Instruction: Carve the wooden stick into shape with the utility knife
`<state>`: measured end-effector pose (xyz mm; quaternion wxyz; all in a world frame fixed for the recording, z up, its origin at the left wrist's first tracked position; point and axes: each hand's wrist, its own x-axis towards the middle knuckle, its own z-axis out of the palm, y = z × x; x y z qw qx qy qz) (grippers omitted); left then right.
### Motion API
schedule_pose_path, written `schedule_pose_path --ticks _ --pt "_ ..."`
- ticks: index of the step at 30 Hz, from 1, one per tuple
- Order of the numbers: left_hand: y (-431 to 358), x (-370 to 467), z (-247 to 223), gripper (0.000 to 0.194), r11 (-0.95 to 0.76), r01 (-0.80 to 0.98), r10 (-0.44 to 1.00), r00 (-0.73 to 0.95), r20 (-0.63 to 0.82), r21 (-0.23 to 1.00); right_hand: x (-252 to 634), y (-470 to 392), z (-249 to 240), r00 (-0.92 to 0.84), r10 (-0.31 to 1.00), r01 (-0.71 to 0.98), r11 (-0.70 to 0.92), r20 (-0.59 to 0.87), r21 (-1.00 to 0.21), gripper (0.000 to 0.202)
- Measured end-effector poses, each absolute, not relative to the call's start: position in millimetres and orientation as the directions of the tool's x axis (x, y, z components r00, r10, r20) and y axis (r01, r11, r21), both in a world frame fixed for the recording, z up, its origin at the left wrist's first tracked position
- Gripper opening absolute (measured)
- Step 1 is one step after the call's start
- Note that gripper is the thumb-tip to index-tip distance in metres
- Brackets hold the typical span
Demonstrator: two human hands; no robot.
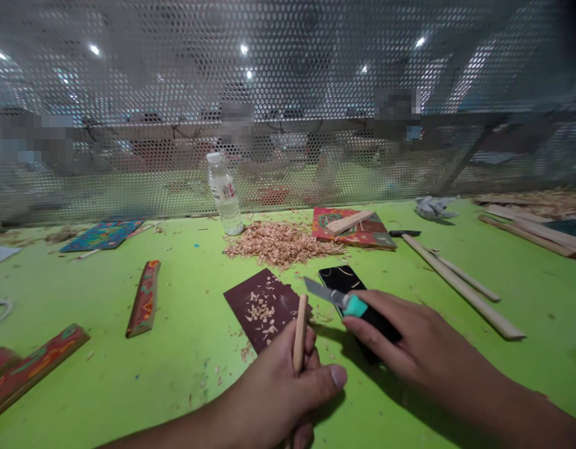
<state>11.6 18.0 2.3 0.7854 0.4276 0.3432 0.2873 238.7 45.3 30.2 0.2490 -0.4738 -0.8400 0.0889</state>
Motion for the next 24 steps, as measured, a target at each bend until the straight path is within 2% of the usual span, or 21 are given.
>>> schedule_pose_path --ticks 4,8,16,24 --pt "21 14 1 0.048 0.592 -0.262 0.727 0.583 -0.363 0.762 246 55 33 -0.259 0.934 0.875 0.334 0.246 -0.35 0.038" --pt "27 16 5 0.048 0.699 -0.352 0.685 0.581 -0.439 0.623 248 61 29 -0.283 0.95 0.914 0.308 0.131 -0.264 0.039" --pt "33 10 8 0.041 0.714 -0.367 0.664 0.623 -0.412 0.597 247 61 32 -0.244 0.959 0.916 0.276 0.143 -0.292 0.046" --pt "35 8 8 0.043 0.714 -0.364 0.652 0.659 -0.376 0.599 242 57 37 -0.23 0.957 0.849 0.285 0.175 -0.445 0.045"
